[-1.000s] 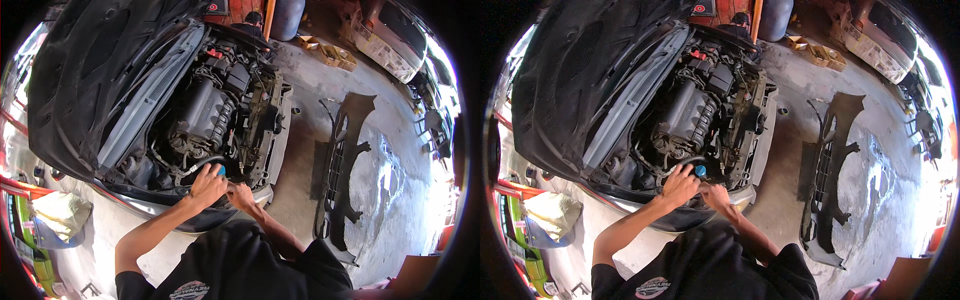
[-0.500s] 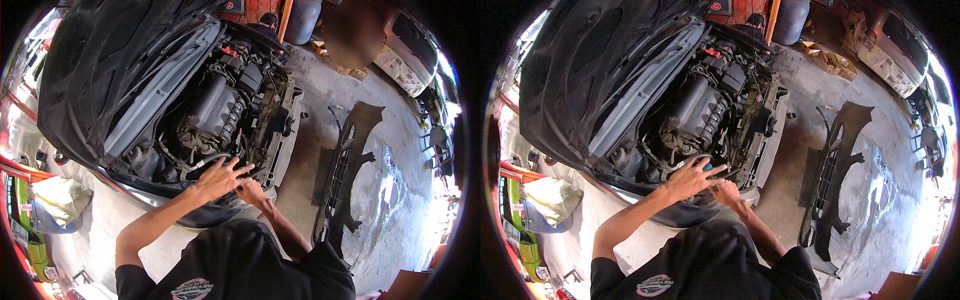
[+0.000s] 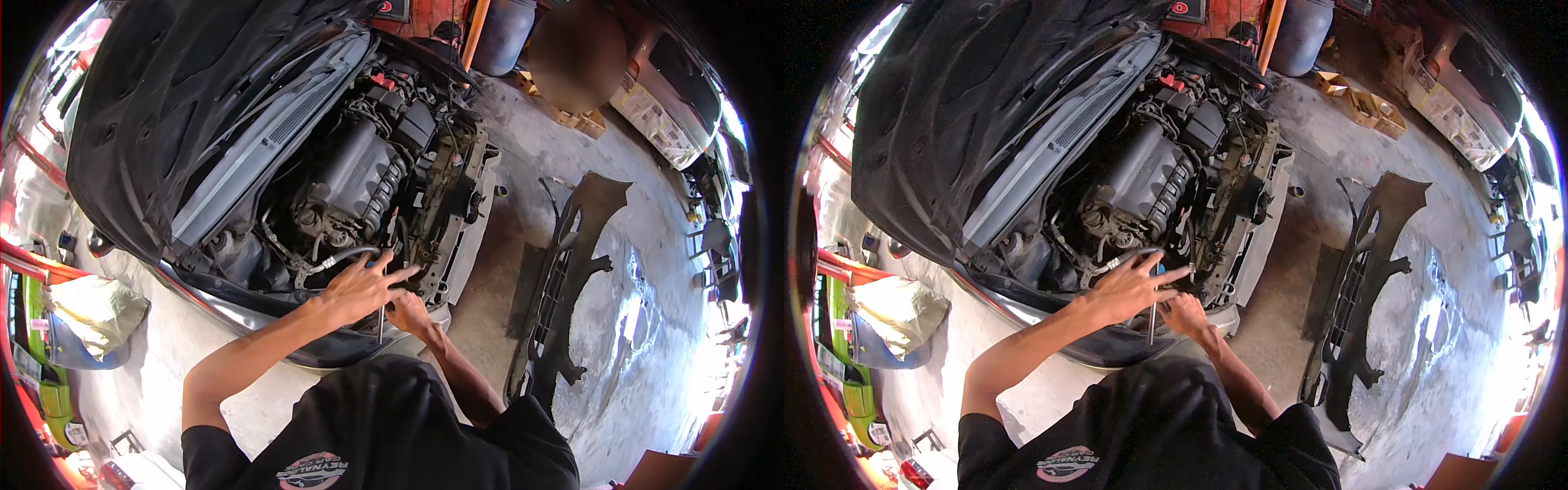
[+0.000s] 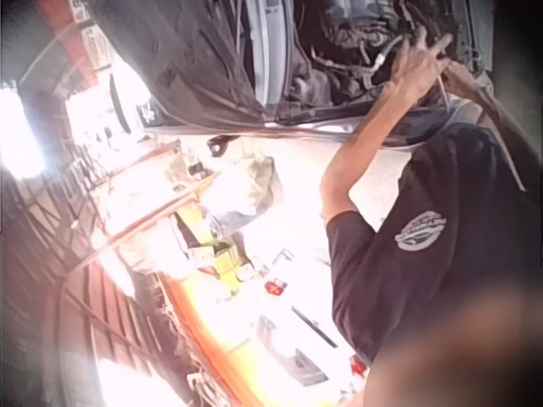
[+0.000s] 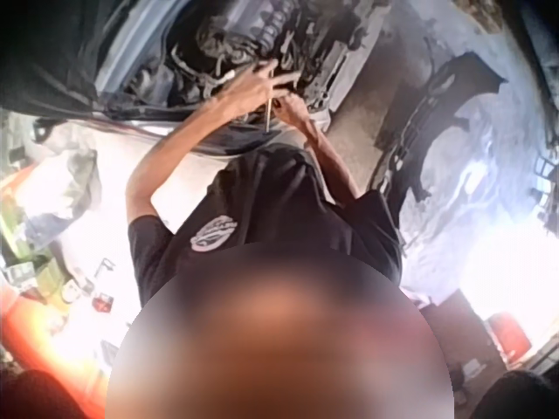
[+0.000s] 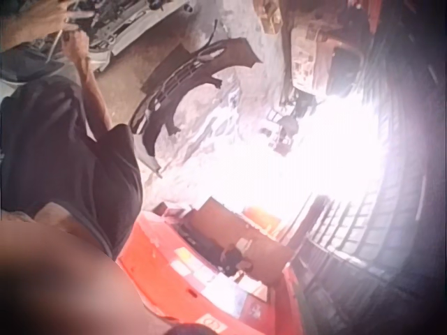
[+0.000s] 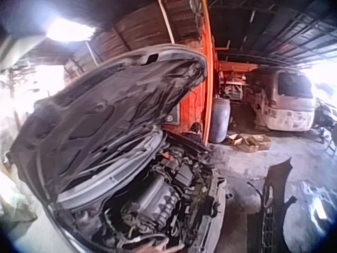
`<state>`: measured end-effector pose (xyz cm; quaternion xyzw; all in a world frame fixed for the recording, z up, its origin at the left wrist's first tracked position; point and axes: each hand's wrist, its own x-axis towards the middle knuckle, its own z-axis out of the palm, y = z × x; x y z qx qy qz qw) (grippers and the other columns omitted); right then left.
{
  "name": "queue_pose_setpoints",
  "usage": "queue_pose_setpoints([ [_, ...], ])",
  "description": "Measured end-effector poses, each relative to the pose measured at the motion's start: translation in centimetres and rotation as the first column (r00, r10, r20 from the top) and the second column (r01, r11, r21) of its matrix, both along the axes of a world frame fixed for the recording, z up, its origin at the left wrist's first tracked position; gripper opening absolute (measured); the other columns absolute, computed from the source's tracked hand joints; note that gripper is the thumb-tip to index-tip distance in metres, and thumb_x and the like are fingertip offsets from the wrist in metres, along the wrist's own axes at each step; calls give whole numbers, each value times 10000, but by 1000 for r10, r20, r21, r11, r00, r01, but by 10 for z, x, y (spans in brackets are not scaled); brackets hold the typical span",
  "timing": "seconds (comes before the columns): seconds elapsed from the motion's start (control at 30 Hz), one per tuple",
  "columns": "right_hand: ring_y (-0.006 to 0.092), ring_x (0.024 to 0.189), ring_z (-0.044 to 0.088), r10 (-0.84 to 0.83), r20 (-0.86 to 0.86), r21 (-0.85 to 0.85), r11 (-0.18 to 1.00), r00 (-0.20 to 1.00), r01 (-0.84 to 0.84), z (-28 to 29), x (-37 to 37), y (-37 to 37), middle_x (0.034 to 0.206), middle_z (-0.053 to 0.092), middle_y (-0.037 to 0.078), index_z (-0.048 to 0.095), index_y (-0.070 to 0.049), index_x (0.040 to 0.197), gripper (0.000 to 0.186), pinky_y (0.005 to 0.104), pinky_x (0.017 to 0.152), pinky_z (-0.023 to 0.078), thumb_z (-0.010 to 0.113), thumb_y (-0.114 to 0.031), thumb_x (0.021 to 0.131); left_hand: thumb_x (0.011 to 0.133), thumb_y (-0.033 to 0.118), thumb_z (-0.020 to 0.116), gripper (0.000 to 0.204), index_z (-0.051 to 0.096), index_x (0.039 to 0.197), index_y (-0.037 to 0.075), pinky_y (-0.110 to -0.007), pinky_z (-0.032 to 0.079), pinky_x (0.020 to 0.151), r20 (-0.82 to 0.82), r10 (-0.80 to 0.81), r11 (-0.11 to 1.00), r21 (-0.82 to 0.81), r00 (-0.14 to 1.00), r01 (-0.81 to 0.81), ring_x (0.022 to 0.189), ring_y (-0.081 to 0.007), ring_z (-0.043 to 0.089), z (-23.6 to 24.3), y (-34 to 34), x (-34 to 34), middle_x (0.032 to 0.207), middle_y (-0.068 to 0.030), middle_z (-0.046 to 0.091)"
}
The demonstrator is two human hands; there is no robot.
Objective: Removing screws and detaching a vehicle headlight and bumper components.
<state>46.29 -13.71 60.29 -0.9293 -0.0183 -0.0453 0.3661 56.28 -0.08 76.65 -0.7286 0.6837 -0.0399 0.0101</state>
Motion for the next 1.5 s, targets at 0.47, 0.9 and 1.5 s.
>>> queue_pose_setpoints([
  [0.47, 373, 768, 637, 38, -153, -43, 998, 987, -45, 5, 5, -2, 815, 662, 185, 662, -38, 933, 291, 460, 690, 517, 611, -315, 862, 852, 166, 577, 540, 451, 1376, 133, -388, 476, 865, 4, 168, 979, -114, 986, -166, 1046, -250, 579, -9, 10, -5, 980, -117, 672],
  [0.9, 396, 824, 610, 11, -163, 30, 1000, 987, -7, 5, 0, -5, 843, 627, 213, 633, -35, 880, 182, 467, 708, 501, 629, -157, 745, 809, 258, 582, 264, 693, 1017, 137, -454, 394, 965, 61, 14, 999, -53, 998, -11, 1129, -253, 495, -7, -7, -9, 1107, -44, 587],
  [1.5, 390, 658, 602, 41, 150, 112, 992, 988, -58, 0, 7, 3, 715, 640, 160, 639, -29, 786, 153, 470, 622, 484, 673, -175, 757, 837, 370, 601, 295, 725, 783, 108, -454, 405, 946, -5, 466, 871, 178, 885, -458, 946, -297, 614, -11, -17, -13, 965, -74, 681],
])
